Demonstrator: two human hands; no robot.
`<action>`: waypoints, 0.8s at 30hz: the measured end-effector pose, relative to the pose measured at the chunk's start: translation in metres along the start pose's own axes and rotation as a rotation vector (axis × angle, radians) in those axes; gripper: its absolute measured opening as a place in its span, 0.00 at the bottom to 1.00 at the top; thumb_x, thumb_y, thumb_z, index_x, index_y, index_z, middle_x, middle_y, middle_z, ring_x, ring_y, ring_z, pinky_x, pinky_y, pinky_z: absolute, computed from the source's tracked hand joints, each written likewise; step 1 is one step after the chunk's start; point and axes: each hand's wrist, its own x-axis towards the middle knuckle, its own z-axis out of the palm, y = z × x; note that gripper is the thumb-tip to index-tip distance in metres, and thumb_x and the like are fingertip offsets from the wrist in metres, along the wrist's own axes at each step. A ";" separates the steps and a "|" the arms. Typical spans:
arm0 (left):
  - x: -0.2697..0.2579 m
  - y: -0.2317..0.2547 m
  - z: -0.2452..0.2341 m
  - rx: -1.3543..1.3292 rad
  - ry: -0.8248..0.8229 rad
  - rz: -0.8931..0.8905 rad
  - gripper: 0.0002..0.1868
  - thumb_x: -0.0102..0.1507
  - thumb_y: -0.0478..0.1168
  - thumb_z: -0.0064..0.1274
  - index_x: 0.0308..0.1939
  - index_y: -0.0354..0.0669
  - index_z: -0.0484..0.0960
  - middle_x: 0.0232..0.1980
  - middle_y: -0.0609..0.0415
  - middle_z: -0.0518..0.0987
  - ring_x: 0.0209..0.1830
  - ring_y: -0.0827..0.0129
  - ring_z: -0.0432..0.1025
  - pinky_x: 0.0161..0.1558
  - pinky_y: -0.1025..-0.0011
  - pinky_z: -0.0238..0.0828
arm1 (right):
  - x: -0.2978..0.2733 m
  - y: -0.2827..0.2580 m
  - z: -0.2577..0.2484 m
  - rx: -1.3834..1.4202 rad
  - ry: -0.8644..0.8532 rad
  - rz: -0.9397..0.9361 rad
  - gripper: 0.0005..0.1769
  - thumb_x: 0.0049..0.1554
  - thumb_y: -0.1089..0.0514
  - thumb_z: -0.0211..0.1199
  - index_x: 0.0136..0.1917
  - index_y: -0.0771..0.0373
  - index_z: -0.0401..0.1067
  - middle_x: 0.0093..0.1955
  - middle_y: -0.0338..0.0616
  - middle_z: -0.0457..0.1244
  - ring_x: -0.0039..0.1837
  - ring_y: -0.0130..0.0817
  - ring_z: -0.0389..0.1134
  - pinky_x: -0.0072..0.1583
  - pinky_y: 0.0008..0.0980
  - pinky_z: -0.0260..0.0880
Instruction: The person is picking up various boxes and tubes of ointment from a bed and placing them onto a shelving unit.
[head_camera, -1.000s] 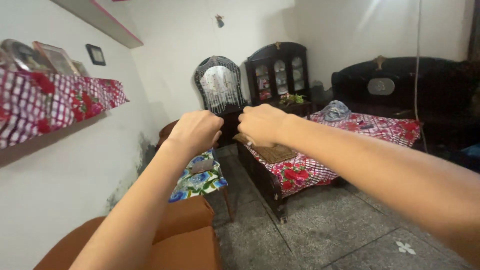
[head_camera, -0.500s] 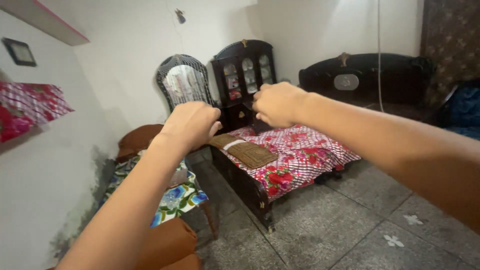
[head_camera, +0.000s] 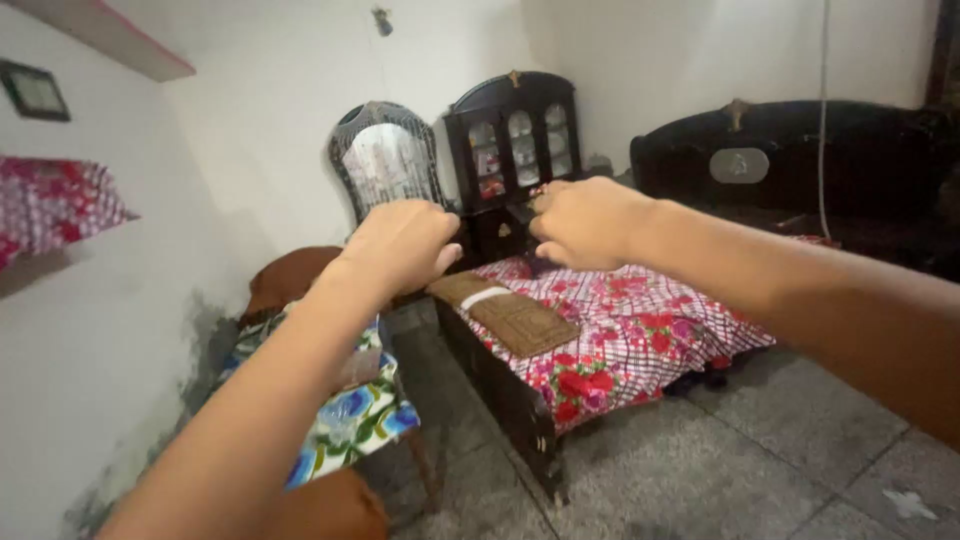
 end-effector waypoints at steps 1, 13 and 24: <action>0.015 -0.006 0.007 0.001 0.007 0.011 0.16 0.62 0.50 0.57 0.35 0.39 0.84 0.37 0.40 0.82 0.43 0.44 0.77 0.46 0.50 0.75 | 0.005 0.012 0.007 -0.005 -0.001 0.012 0.19 0.59 0.44 0.57 0.47 0.62 0.77 0.54 0.48 0.67 0.64 0.48 0.65 0.59 0.48 0.71; 0.194 -0.023 0.108 -0.028 0.113 0.109 0.16 0.61 0.49 0.58 0.38 0.39 0.84 0.39 0.43 0.83 0.44 0.46 0.77 0.45 0.49 0.74 | 0.049 0.156 0.121 -0.048 -0.088 0.034 0.19 0.60 0.44 0.57 0.47 0.61 0.77 0.52 0.47 0.67 0.61 0.47 0.66 0.59 0.48 0.71; 0.354 -0.053 0.245 -0.096 0.130 0.174 0.17 0.61 0.52 0.58 0.39 0.40 0.84 0.42 0.42 0.83 0.48 0.46 0.77 0.49 0.50 0.74 | 0.102 0.274 0.262 -0.078 -0.150 0.135 0.17 0.54 0.47 0.59 0.46 0.61 0.77 0.51 0.48 0.67 0.61 0.49 0.65 0.56 0.48 0.71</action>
